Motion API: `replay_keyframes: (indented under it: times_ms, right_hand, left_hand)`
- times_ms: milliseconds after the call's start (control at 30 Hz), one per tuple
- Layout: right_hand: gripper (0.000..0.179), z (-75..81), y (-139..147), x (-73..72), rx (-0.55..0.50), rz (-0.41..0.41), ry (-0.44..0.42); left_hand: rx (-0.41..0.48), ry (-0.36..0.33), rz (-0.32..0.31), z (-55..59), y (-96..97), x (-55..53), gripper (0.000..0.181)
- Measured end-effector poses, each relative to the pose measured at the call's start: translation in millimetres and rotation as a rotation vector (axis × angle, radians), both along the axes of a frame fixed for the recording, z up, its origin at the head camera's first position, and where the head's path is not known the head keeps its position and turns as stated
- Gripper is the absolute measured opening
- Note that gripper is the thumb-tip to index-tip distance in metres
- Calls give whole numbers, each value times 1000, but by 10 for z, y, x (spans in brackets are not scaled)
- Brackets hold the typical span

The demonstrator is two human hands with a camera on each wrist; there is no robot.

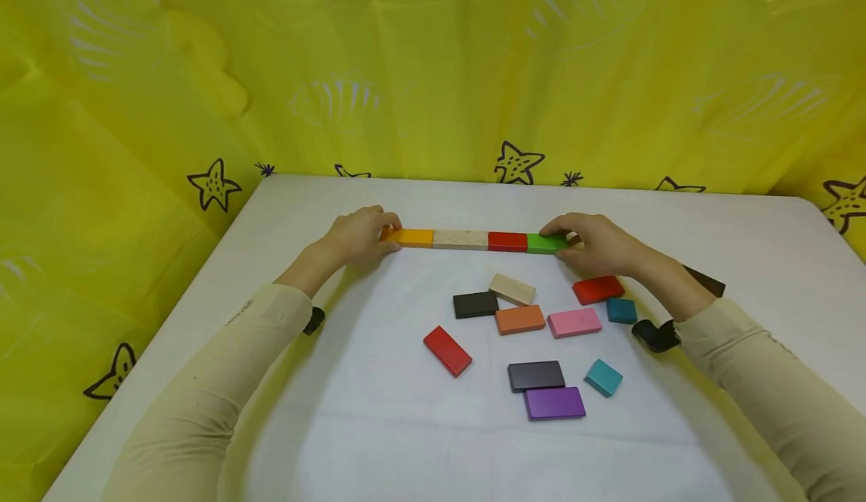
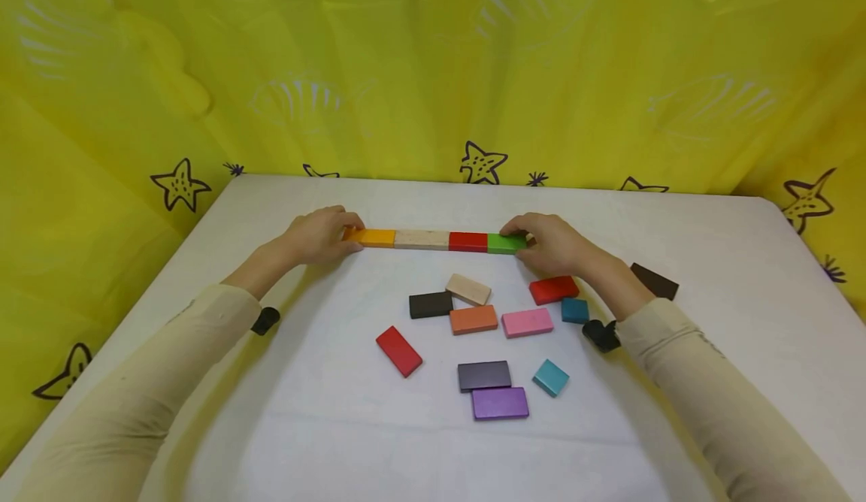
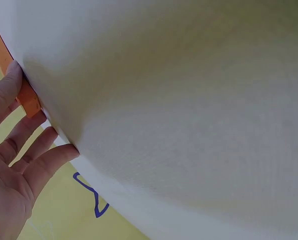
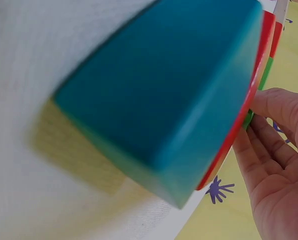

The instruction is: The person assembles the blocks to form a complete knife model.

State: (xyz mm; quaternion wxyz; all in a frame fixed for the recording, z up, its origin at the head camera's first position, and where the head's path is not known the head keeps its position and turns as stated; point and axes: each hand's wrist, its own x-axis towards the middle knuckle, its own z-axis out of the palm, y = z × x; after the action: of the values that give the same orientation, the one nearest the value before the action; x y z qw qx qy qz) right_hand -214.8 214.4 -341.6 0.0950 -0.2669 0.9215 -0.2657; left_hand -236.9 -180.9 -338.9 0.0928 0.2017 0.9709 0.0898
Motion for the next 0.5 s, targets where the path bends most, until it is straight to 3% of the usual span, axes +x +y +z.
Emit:
replay_keyframes:
  times_ms: [267,500]
  right_hand:
    - [46,45,5,29,36,-55,-19]
    - [49,130,174,133,44,-72,31]
  left_hand:
    - [5,-1,1,-16,5,6,35]
    - [5,11,-7,-12,-8,1,35]
